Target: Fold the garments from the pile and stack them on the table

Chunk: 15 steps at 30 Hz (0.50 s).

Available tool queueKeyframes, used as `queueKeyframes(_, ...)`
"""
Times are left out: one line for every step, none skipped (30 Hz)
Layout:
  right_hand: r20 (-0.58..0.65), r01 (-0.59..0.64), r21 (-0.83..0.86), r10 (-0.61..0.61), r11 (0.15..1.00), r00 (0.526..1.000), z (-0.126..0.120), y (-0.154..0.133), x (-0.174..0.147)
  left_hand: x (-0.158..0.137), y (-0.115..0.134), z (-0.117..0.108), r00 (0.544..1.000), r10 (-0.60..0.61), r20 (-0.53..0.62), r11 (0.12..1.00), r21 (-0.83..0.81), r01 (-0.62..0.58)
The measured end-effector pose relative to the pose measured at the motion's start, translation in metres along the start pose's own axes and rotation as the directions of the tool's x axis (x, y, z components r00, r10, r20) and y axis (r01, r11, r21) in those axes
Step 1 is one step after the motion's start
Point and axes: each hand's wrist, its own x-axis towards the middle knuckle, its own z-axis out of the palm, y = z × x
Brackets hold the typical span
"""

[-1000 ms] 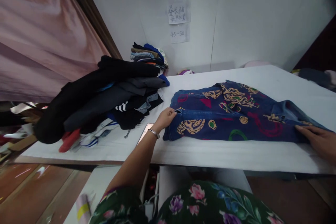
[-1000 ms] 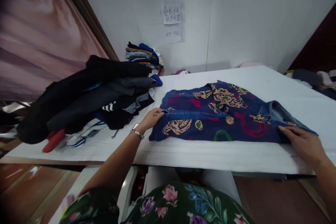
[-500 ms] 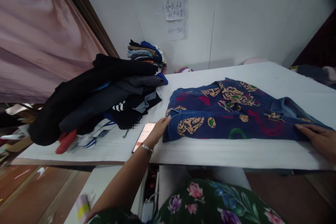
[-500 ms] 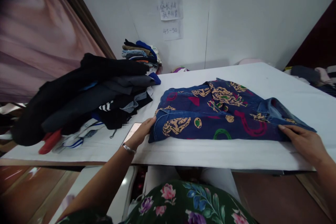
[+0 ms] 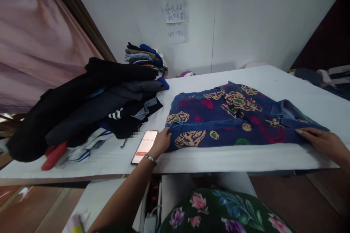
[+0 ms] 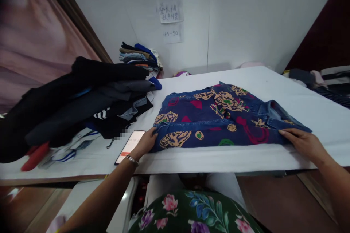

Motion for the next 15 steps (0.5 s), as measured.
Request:
queueKeyframes(0.04, -0.032, 0.02, 0.031, 0.999, 0.999, -0.001, -0.001, 0.0, -0.002, 0.0, 0.001, 1.0, -0.001, -0.02, 0.998, 0.062, 0.002)
queueKeyframes(0.083, -0.071, 0.046, 0.067, 0.996, 0.994, -0.002, -0.003, 0.0, -0.004, 0.0, 0.002, 0.999, 0.01, -0.037, 0.995, 0.097, -0.006)
queueKeyframes(0.115, -0.118, 0.067, 0.11, 0.991, 0.987, -0.004, -0.006, 0.0, -0.009, 0.0, 0.003, 0.998, 0.021, -0.052, 0.994, 0.11, -0.015)
queueKeyframes(0.149, -0.162, 0.084, 0.148, 0.983, 0.978, -0.006, -0.009, 0.0, -0.014, 0.0, 0.003, 0.997, 0.023, -0.07, 0.994, 0.108, -0.015)
queueKeyframes(0.184, -0.197, 0.094, 0.178, 0.976, 0.967, -0.008, -0.012, 0.0, -0.019, -0.001, 0.003, 0.996, 0.01, -0.091, 0.995, 0.097, -0.002)
queueKeyframes(0.212, -0.213, 0.093, 0.19, 0.973, 0.959, -0.009, -0.016, 0.0, -0.026, -0.002, 0.004, 0.994, -0.01, -0.112, 0.997, 0.081, 0.019)
queueKeyframes(0.226, -0.206, 0.078, 0.184, 0.975, 0.957, -0.01, -0.02, 0.0, -0.032, -0.004, 0.006, 0.991, -0.027, -0.133, 0.997, 0.066, 0.036)
queueKeyframes(0.231, -0.18, 0.053, 0.163, 0.982, 0.959, -0.01, -0.024, 0.0, -0.038, -0.005, 0.008, 0.988, -0.032, -0.152, 0.998, 0.057, 0.041)
queueKeyframes(0.229, -0.142, 0.017, 0.135, 0.99, 0.964, -0.009, -0.028, -0.001, -0.042, -0.007, 0.011, 0.986, -0.019, -0.168, 0.998, 0.056, 0.029)
queueKeyframes(0.228, -0.101, -0.025, 0.104, 0.995, 0.968, -0.007, -0.031, -0.001, -0.046, -0.008, 0.015, 0.983, 0.015, -0.183, 0.998, 0.059, -0.004)
queueKeyframes(0.222, -0.06, -0.068, 0.073, 0.996, 0.972, -0.005, -0.033, -0.002, -0.048, -0.008, 0.018, 0.978, 0.065, -0.2, 0.997, 0.062, -0.053)
queueKeyframes(0.219, -0.022, -0.103, 0.044, 0.994, 0.975, -0.002, -0.034, -0.004, -0.048, -0.008, 0.02, 0.968, 0.12, -0.221, 0.992, 0.065, -0.108)
queueKeyframes(0.208, 0.005, -0.126, 0.021, 0.992, 0.978, 0.001, -0.035, -0.005, -0.047, -0.008, 0.021, 0.954, 0.169, -0.246, 0.985, 0.07, -0.156)
queueKeyframes(0.196, 0.024, -0.138, 0.003, 0.99, 0.981, 0.004, -0.035, -0.007, -0.045, -0.007, 0.021, 0.942, 0.198, -0.269, 0.98, 0.078, -0.184)
queueKeyframes(0.181, 0.032, -0.147, -0.004, 0.989, 0.983, 0.007, -0.034, -0.009, -0.042, -0.005, 0.019, 0.936, 0.208, -0.285, 0.978, 0.092, -0.189)
